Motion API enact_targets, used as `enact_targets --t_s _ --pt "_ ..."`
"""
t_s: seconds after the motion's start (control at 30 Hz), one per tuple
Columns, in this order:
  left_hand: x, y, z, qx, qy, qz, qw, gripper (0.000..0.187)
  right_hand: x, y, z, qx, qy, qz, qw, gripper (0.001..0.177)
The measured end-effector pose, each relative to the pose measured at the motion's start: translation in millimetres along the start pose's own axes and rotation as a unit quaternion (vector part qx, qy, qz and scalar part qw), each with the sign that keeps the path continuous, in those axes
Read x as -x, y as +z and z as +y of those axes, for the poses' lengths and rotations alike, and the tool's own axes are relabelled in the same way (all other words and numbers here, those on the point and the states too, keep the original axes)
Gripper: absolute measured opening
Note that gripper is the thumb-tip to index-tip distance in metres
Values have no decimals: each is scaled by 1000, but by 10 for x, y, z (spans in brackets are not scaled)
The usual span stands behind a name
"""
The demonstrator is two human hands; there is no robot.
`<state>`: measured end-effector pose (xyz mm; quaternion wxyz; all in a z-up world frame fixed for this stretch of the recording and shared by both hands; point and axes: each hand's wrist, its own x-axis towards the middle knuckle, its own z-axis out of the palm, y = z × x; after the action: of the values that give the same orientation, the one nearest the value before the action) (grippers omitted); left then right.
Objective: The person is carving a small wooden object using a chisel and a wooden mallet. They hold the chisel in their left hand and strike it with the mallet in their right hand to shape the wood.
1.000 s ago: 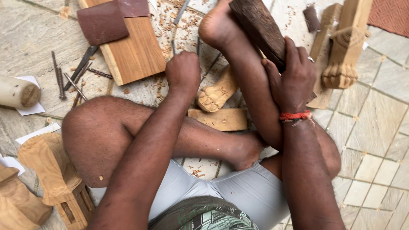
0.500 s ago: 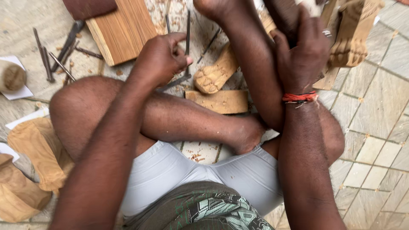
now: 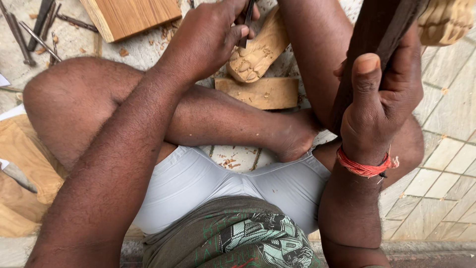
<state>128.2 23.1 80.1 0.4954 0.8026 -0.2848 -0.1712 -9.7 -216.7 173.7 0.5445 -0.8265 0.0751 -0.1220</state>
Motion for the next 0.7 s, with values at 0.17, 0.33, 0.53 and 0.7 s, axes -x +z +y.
enact_targets --t_s 0.17,0.33,0.53,0.7 --pt "-7 12 26 5 -22 -15 1000 13 7 -22 33 -11 16 -11 1000 57" --pt "9 30 11 -15 -5 -12 1000 12 17 -57 35 17 10 -12 1000 64" --pt "-9 78 -61 -62 -2 -12 998 18 15 -98 0 168 -42 -45 984 65" --pt "-13 80 -86 -51 32 -5 998 15 11 -96 -40 196 -70 -47 977 61"
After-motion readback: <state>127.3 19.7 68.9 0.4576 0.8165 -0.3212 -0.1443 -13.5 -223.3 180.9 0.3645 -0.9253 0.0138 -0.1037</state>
